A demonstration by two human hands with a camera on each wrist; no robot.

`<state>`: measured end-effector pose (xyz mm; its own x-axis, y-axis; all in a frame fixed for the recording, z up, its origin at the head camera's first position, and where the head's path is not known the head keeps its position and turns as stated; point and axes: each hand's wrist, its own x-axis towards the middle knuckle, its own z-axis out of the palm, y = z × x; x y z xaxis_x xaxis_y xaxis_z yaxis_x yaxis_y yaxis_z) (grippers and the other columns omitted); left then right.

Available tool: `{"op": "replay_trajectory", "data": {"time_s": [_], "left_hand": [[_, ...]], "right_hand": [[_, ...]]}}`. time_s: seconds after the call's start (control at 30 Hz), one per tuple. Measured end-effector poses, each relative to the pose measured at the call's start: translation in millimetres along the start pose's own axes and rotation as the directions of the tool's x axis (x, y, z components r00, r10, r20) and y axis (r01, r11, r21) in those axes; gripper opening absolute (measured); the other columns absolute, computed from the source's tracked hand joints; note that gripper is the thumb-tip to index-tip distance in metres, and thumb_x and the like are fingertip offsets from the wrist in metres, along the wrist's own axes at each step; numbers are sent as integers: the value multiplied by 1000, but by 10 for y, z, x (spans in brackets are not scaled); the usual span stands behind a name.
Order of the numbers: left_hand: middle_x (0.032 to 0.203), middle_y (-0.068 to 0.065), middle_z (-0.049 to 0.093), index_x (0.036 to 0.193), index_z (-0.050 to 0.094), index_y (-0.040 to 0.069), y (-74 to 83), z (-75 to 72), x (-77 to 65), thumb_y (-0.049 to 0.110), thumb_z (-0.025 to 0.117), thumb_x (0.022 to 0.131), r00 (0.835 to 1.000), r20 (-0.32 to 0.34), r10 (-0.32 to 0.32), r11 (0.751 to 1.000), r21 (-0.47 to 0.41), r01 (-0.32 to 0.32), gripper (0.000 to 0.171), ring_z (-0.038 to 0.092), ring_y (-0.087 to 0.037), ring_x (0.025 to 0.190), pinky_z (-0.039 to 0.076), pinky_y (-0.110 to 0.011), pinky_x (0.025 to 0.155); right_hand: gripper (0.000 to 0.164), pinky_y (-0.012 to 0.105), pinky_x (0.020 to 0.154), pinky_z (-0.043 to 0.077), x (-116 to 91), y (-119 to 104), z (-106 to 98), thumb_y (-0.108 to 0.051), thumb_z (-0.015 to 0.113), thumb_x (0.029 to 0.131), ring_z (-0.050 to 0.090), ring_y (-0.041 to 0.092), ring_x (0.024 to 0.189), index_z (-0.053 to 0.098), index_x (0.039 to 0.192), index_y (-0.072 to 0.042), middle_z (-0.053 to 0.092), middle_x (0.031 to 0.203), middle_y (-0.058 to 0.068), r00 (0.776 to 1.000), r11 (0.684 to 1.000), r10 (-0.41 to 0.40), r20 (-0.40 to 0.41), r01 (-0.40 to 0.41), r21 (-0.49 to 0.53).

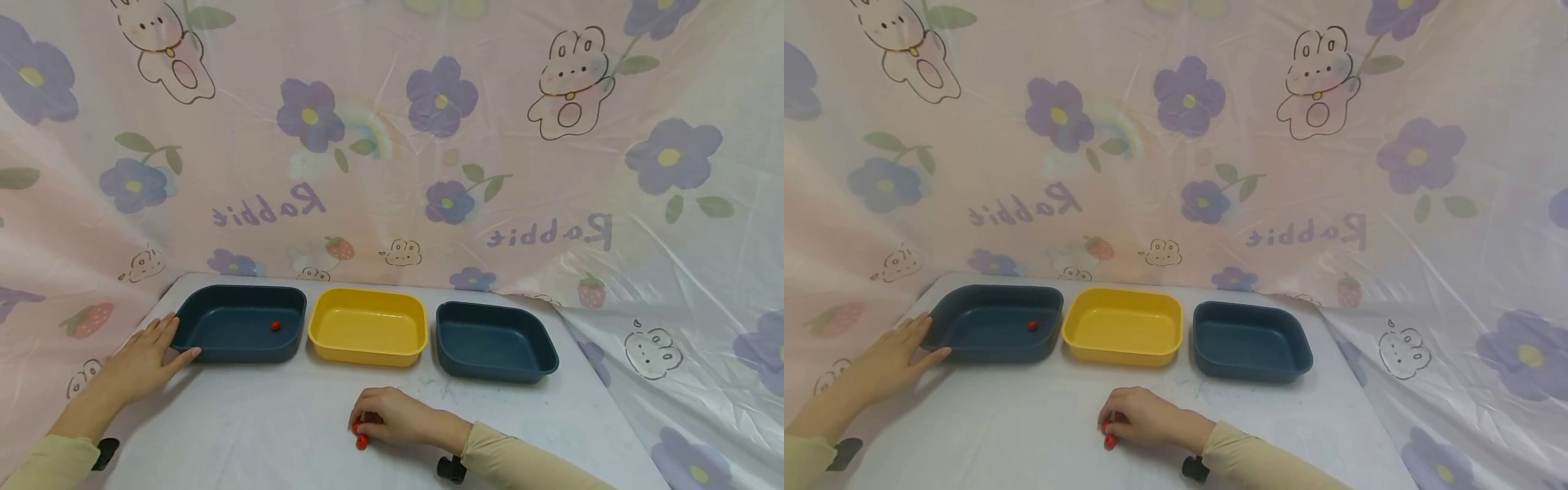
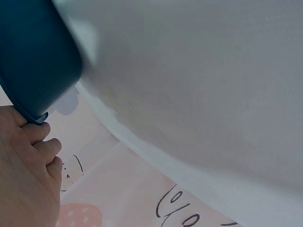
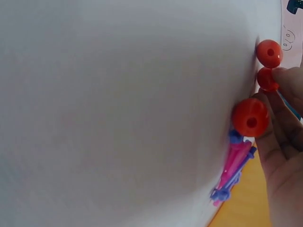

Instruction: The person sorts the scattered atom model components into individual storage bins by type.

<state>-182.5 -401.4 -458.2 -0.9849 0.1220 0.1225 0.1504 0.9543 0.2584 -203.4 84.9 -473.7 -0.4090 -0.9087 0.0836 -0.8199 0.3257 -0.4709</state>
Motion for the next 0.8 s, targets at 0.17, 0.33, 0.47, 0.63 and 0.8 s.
{"op": "replay_trajectory", "data": {"time_s": [0.17,0.33,0.47,0.63,0.8], "left_hand": [[160,-43,19,154,20,-21,-4,8,-6,54,50,107,1000,-4,-3,1000,7,3,94,16,-64,147,8,-73,121],[160,-43,19,154,21,-21,-10,11,-7,54,50,107,1000,-11,-1,1000,9,1,93,16,-64,147,9,-73,121],[160,-43,19,155,20,-21,-8,8,-2,54,49,107,1000,-8,-2,1000,7,2,93,16,-64,147,8,-73,121],[161,-43,19,155,21,-21,-11,11,-15,54,50,107,1000,-11,2,1000,3,-2,93,17,-64,147,7,-72,121],[160,-43,18,154,21,-21,-13,27,-13,53,51,107,1000,-20,6,1000,3,-6,93,17,-64,146,9,-72,121]], "right_hand": [[9,3,76,46,3,32,10,-16,73,100,53,-7,83,75,108,-15,67,102,-8,1000,1000,-17,-26,17,10],[9,6,75,49,19,-3,-57,-14,73,100,53,-7,82,74,108,-13,70,105,-6,998,998,9,-62,-5,55],[11,11,74,53,44,-34,-115,-12,73,99,55,-3,82,74,110,-12,71,107,-5,994,997,19,-109,-10,83],[14,15,79,56,90,-50,-158,-11,73,99,60,-1,89,73,113,-12,71,106,-6,983,993,31,-181,-9,121],[16,15,80,57,146,-67,-186,-11,73,99,62,-3,91,73,114,-13,72,105,-8,970,978,68,-236,-18,206]]}}
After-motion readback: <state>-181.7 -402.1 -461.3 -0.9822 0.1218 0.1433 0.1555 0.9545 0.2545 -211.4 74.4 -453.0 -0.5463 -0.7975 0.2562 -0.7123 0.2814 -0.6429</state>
